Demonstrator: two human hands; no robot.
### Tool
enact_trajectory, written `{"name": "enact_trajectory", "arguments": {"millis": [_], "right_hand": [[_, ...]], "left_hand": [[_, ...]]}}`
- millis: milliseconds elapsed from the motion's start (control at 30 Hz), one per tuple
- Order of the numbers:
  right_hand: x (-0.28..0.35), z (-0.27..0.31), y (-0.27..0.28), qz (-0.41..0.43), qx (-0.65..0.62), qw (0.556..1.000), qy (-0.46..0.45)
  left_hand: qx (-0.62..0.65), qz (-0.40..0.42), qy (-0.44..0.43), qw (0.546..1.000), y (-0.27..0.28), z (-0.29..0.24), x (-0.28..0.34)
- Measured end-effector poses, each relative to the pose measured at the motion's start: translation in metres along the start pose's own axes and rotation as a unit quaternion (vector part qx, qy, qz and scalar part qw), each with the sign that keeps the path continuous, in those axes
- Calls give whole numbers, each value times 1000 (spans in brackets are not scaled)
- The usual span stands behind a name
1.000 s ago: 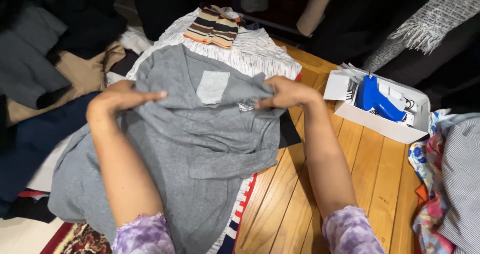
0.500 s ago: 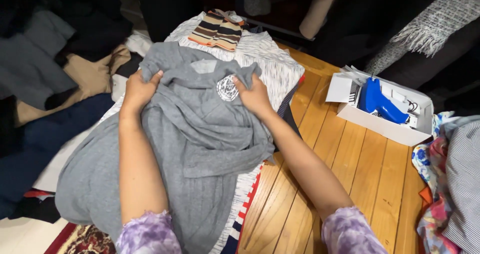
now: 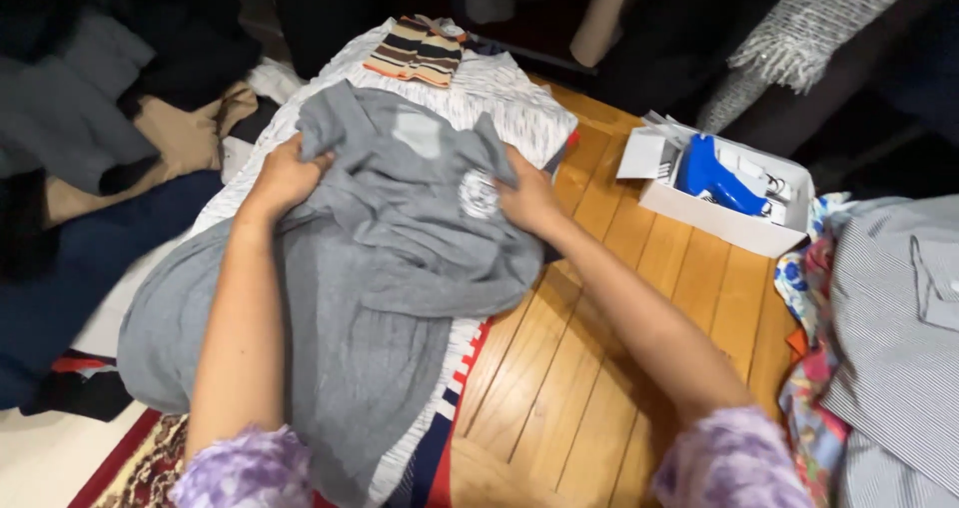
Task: The person uses a hot glue gun to attach a striped fabric piece to the collar of a striped shirt, then folds the shirt. They then attach a similar piece to the collar of a gray t-shirt and fold it.
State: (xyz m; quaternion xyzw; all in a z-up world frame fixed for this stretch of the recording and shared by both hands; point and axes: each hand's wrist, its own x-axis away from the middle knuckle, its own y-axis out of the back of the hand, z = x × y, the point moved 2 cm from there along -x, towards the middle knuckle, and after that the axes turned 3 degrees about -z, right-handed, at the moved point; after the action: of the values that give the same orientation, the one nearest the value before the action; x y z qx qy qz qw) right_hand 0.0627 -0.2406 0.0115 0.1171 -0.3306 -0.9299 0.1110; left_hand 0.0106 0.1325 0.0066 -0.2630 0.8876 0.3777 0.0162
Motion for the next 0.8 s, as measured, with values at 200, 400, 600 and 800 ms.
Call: {"name": "enact_trajectory", "arguments": {"millis": [200, 400, 600, 800], "right_hand": [[92, -42, 114, 19, 49, 998, 21], [156, -86, 215, 54, 161, 984, -58], [185, -169, 275, 0, 161, 971, -176], [176, -211, 278, -45, 139, 967, -210]], "left_hand": [[-82, 242, 12, 967, -22, -97, 42], [-88, 374, -53, 922, -110, -187, 81], [-51, 407, -125, 903, -190, -225, 115], [81, 295, -215, 928, -212, -236, 129]]}}
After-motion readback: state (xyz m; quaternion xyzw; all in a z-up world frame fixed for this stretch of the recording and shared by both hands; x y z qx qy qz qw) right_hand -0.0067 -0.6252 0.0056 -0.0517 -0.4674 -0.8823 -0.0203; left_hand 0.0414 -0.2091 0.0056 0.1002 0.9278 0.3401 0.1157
